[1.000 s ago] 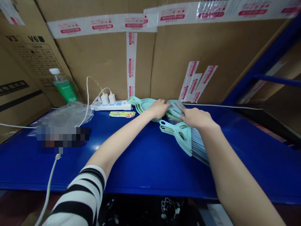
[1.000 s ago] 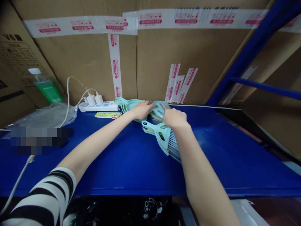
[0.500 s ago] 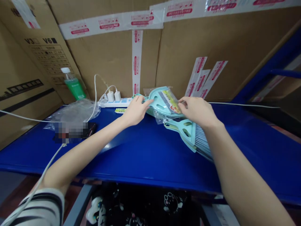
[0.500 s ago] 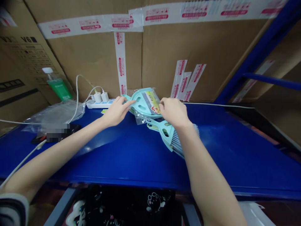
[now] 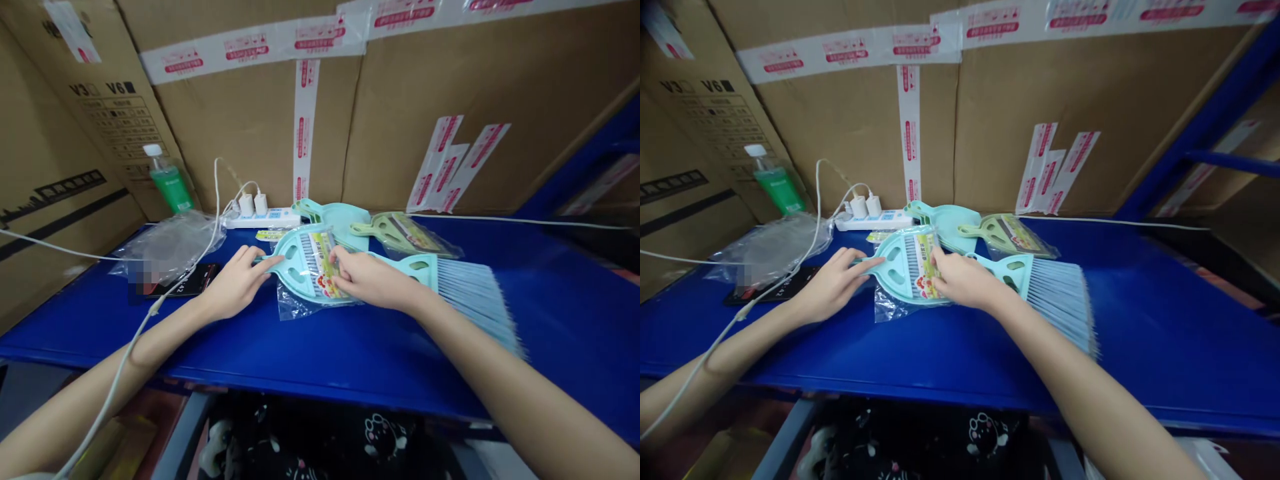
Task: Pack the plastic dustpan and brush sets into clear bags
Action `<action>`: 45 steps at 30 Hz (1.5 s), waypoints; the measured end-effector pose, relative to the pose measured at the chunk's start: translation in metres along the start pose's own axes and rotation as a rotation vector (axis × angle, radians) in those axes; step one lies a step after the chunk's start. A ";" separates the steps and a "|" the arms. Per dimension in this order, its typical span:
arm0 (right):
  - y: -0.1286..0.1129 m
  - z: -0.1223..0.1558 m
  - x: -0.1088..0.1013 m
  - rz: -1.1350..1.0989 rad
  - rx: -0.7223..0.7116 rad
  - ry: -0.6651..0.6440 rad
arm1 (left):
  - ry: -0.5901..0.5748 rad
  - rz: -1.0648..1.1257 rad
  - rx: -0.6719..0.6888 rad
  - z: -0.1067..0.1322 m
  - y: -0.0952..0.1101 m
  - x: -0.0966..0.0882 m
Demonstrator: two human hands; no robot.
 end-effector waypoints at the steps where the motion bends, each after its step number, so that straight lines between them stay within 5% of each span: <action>1: -0.002 0.000 0.002 -0.016 -0.012 -0.014 | -0.002 0.016 0.007 0.002 -0.002 -0.001; 9: -0.004 0.008 0.005 -0.092 -0.220 -0.112 | -0.102 0.128 0.012 0.012 -0.011 -0.007; 19: 0.002 0.009 0.000 0.328 0.144 -0.156 | -0.161 0.127 0.006 0.014 -0.018 -0.013; 25: 0.000 0.003 0.007 0.299 -0.043 -0.008 | -0.158 0.165 0.012 0.013 -0.016 -0.013; 30: 0.003 -0.006 0.013 0.376 0.135 -0.101 | -0.206 0.242 0.012 0.011 -0.014 -0.014; 35: 0.005 -0.014 0.016 0.269 0.272 -0.061 | -0.217 0.282 0.024 0.011 -0.015 -0.015; 45: 0.006 -0.016 0.015 -0.037 0.222 -0.018 | -0.219 0.283 0.028 0.011 -0.016 -0.014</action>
Point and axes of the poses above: each hand's wrist, its own z-axis away from the middle knuckle, its own x-axis out of the palm, y = z × x, the point moved 1 cm from there along -z, towards the middle knuckle, and after that the axes turned 10 degrees about z, right-handed, at the moved point
